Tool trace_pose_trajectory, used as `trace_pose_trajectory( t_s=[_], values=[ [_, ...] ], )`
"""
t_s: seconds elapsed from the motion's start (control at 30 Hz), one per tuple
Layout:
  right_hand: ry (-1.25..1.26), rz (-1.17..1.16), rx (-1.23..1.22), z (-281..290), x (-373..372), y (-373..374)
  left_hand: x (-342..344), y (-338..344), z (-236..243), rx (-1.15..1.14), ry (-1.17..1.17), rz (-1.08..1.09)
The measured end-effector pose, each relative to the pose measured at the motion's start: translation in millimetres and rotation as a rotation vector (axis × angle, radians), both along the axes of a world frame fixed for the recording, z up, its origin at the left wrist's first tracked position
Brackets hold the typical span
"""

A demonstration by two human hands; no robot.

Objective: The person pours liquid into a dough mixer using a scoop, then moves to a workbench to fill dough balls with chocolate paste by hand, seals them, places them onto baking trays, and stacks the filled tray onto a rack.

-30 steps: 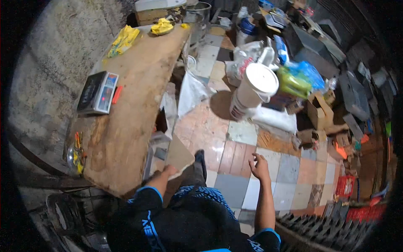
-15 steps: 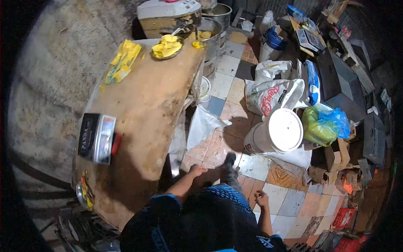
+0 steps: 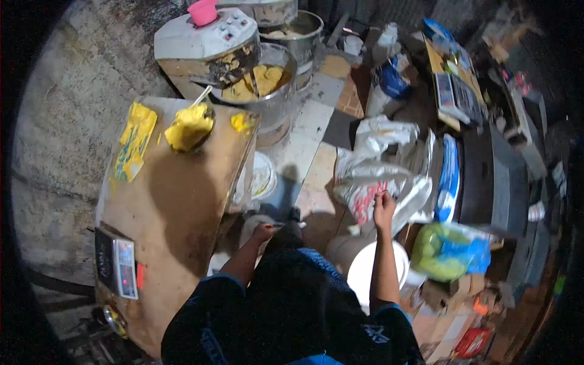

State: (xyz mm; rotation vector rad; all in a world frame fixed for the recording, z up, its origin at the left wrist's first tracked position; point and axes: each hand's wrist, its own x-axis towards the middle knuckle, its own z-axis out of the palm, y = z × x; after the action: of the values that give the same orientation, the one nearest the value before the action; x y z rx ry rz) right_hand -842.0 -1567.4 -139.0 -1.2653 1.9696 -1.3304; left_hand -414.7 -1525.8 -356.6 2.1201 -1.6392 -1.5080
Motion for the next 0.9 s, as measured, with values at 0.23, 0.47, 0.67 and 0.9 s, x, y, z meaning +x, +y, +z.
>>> trace_pose_trajectory(
  t_s=[0.23, 0.47, 0.67, 0.9],
  values=[
    [0.120, 0.395, 0.158, -65.3, -14.1, -192.8, -32.0, -228.9, -61.1, 0.192, 0.274, 0.079],
    [-0.484, 0.095, 0.475, -110.9, -85.7, -273.4, -81.9, -433.8, -96.7, -0.064, -0.043, -0.347],
    [-0.562, -0.146, 0.315, -136.2, -207.6, -440.8, -119.1, -583.1, -92.7, 0.030, -0.050, -0.348],
    [-0.168, 0.322, 0.168, -66.4, -209.5, -805.5, -155.2, -659.3, -30.9, 0.014, -0.174, -0.333]
  ],
)
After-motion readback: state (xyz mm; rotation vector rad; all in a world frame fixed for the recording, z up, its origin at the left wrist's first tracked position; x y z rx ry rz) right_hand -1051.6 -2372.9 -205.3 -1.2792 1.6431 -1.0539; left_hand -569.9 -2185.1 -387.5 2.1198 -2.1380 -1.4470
